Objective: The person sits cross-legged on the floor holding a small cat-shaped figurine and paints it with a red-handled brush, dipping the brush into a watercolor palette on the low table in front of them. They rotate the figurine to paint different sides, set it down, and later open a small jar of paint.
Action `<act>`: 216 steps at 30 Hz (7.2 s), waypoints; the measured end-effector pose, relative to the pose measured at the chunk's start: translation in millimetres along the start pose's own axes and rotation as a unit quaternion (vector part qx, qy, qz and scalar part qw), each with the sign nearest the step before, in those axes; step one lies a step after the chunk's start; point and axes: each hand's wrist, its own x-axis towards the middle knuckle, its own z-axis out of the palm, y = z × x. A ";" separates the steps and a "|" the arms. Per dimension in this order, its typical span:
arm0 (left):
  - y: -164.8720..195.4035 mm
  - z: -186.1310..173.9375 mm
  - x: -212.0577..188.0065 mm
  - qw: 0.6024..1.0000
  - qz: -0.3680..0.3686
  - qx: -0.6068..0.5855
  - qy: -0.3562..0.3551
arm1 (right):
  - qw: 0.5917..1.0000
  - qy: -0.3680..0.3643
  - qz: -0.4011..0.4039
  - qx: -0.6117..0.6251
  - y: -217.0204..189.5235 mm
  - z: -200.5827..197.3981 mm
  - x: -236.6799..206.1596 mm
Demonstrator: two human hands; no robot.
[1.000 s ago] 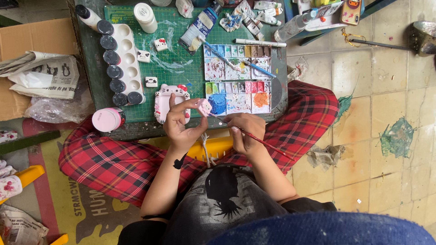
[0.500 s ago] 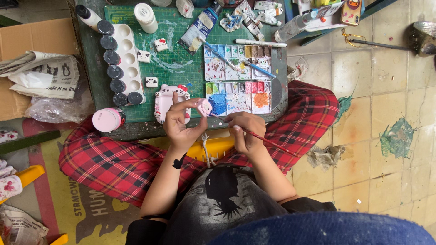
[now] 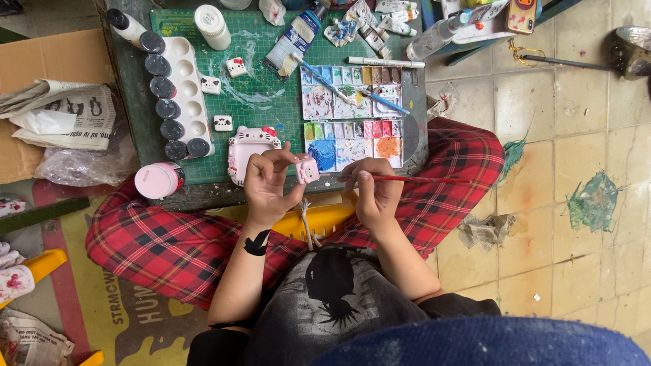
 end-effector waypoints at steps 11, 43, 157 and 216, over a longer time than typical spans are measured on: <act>-1.7 0.4 0.7 0.999 0.011 0.030 -0.020 | 0.999 -0.010 0.004 0.030 -17.7 2.0 23.8; 5.1 5.1 1.9 0.996 0.013 0.088 -0.013 | 0.989 -0.064 -0.040 -0.127 -32.8 11.4 36.2; 7.8 8.1 -3.2 0.826 0.314 0.465 -0.049 | 0.993 0.003 0.106 -0.049 -20.8 -22.7 69.1; -2.3 1.1 -1.5 0.995 -0.020 -0.064 0.069 | 0.999 -0.034 -0.030 -0.015 -21.6 -0.4 6.9</act>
